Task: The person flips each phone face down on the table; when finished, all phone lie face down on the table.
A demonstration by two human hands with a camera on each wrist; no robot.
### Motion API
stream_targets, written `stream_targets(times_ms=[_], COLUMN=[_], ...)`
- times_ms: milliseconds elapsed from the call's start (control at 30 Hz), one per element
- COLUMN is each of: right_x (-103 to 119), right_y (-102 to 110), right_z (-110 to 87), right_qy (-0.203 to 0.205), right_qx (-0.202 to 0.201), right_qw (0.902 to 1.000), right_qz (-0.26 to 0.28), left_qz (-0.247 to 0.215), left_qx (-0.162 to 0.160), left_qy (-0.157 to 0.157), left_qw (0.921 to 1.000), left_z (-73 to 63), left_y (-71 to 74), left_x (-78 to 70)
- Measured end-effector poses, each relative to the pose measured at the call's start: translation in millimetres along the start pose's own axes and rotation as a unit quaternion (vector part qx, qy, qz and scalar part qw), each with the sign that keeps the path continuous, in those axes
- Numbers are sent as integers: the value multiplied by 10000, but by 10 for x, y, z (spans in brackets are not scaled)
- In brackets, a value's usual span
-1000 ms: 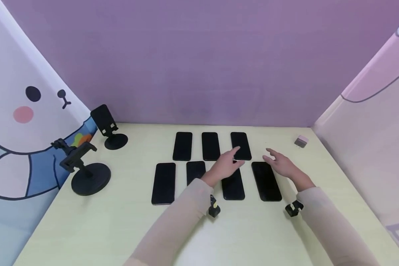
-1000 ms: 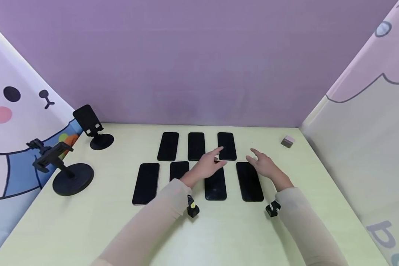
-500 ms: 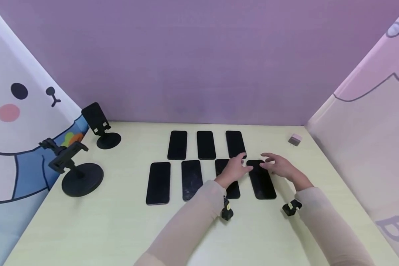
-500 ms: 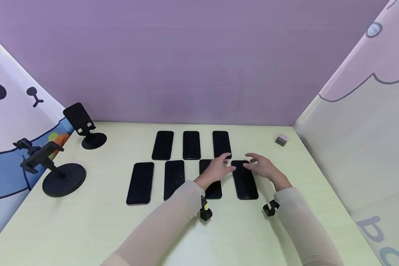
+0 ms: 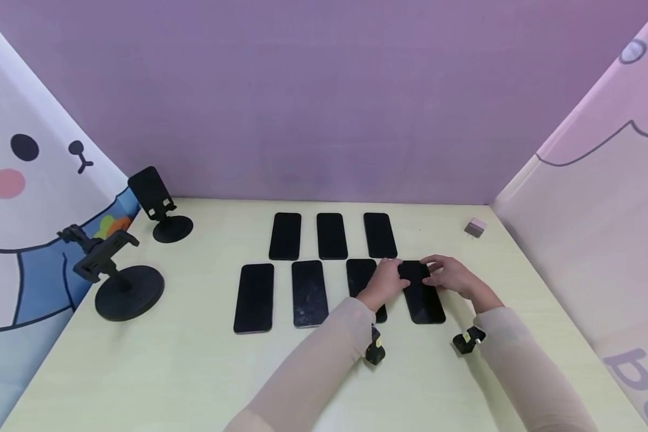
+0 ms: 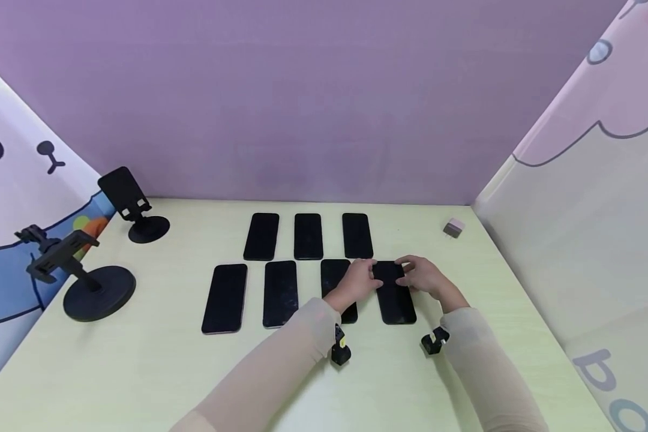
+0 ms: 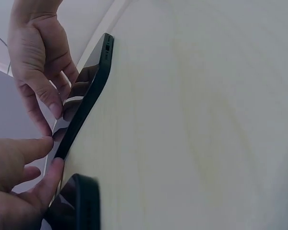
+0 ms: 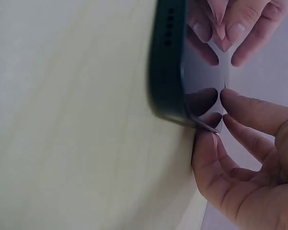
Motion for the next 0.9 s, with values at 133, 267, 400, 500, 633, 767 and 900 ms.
stream_targets(times_ms=[133, 267, 400, 500, 633, 767, 900], right_x=[13, 8, -15, -20, 8, 70, 107], right_y=[0, -18, -22, -4, 42, 82, 106], right_z=[10, 26, 33, 32, 36, 30, 25], right_qy=[-85, -207, -317, -325, -282, -176, -97], right_qx=[-32, -28, -45, -58, -134, -152, -134], right_qw=[9999, 9996, 9991, 9989, 9988, 9983, 9974], right_qz=[55, 194, 273, 340, 390, 534, 700], left_qz=[139, 174, 192, 204, 201, 256, 246], left_qx=[-21, 17, 38, 43, 67, 52, 8], left_qy=[14, 88, 134, 170, 247, 257, 233], left_qw=[9999, 9998, 9997, 9996, 9995, 9993, 9994], left_z=[-5, -10, -24, -36, -41, -39, -36], left_y=[-8, -20, -29, -32, -30, -18, -16], left_x=[-4, -4, -16, -28, -39, -45, -40])
Point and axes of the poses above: each hand's wrist, its own z-axis towards the middle knuckle, its own y-axis out of the back of the hand, x = y × z, the point moved 3 cm from there along z, towards the middle knuckle, and after that the axes turned 15 degrees about y, right-handed, at the moved point
